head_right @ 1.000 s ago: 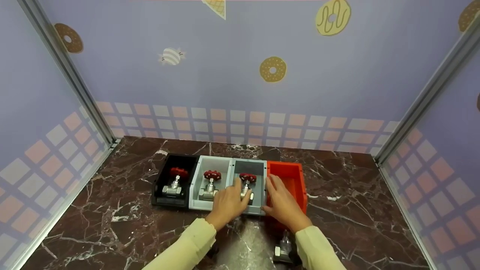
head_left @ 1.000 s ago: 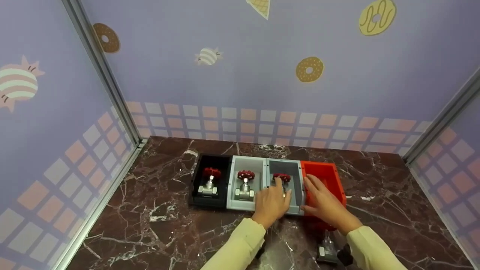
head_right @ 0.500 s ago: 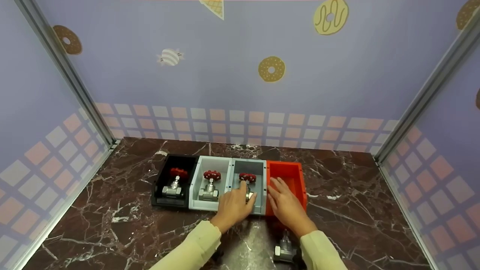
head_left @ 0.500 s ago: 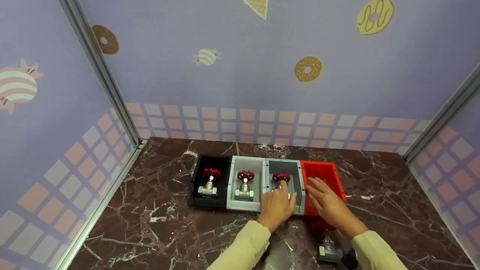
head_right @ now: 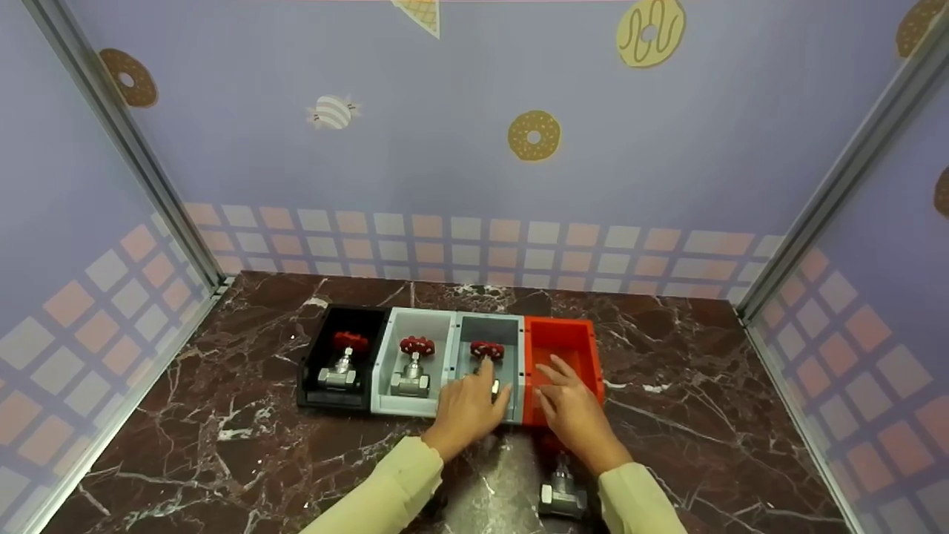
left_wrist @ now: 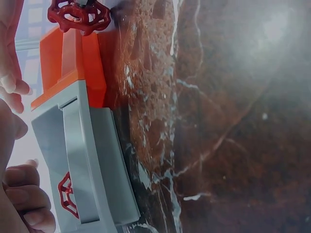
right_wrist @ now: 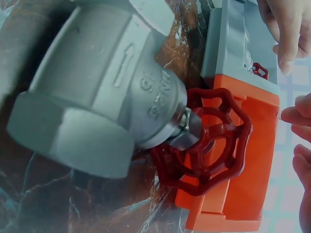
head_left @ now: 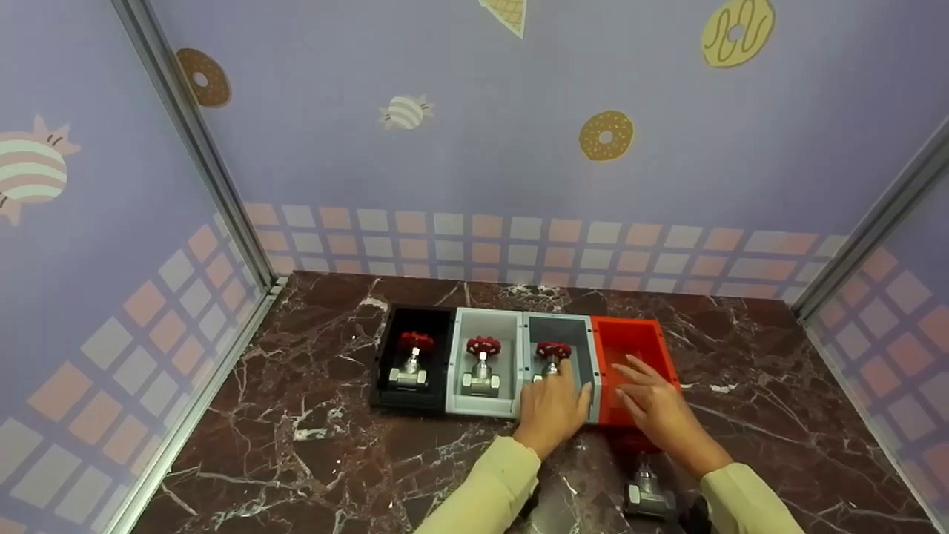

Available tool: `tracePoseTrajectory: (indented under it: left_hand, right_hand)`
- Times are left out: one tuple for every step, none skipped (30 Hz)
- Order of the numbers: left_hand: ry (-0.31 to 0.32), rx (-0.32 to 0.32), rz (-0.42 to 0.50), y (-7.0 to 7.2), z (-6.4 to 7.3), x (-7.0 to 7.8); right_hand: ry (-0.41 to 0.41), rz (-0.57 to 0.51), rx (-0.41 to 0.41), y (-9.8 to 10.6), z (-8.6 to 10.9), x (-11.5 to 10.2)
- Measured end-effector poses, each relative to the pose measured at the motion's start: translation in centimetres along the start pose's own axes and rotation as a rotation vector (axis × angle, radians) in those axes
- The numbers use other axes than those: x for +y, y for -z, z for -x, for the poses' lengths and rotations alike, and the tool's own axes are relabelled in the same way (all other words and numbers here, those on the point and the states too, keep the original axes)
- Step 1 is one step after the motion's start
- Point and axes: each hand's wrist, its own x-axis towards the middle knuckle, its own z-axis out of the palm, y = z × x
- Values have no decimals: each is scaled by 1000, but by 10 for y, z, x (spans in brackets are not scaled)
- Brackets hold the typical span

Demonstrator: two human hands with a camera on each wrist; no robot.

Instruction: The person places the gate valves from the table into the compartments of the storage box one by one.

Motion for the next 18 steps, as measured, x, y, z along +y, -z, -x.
tracePoseTrajectory:
  left_hand:
    - [1,-2,1,0,0,1]
    - [1,-3,1,0,0,2]
    - [1,-5,0,0,-1,3]
    - [1,-8,-2,0,-1,4]
    - [0,-12,-4,0,-1,4]
    - [1,-15,-4,0,-1,5]
    - [0,-16,-1,0,-1,5]
    - [2,-19,1,0,-1,6]
    - [2,-20,3,0,-1,6]
    - [2,-21,5,0,-1,6]
    - [3,-24,5,-1,-1,7]
    - [4,-27,4,-1,-1,7]
    - [3,-30,3,-1,-1,8]
    - [2,-31,2,-1,-1,8]
    - [-2,-30,0,-2,-1,9]
    - [-6,-30,-3,-2,-1,9]
    - [-6,-34,-7,-2,0,10]
    - [-8,-33,-10,-2,0,11]
  right_hand:
    - [-8,-5,-7,0,1,0]
    - [-17,-10,-15,0,2,0]
    - [-26,-15,-22,0,3,1]
    - [-34,-18,-27,0,4,1]
    - [-39,-22,-29,0,5,1]
    - [-40,-26,-29,0,6,1]
    - [-41,-27,-29,0,7,2]
    - [-40,-29,-28,1,8,2]
    - [-41,-33,-28,1,9,2]
    - [-45,-36,-28,1,9,2]
    - [-51,-38,-31,1,10,2]
    - [-59,-42,-35,2,11,1]
    - [-69,-46,-42,2,12,1]
    - [-84,-52,-51,3,12,1]
    - [-103,-58,-62,4,13,1]
    - [-126,-65,-79,5,14,0]
    - [-143,-69,-90,5,16,0]
    - [-157,-73,-98,6,17,0]
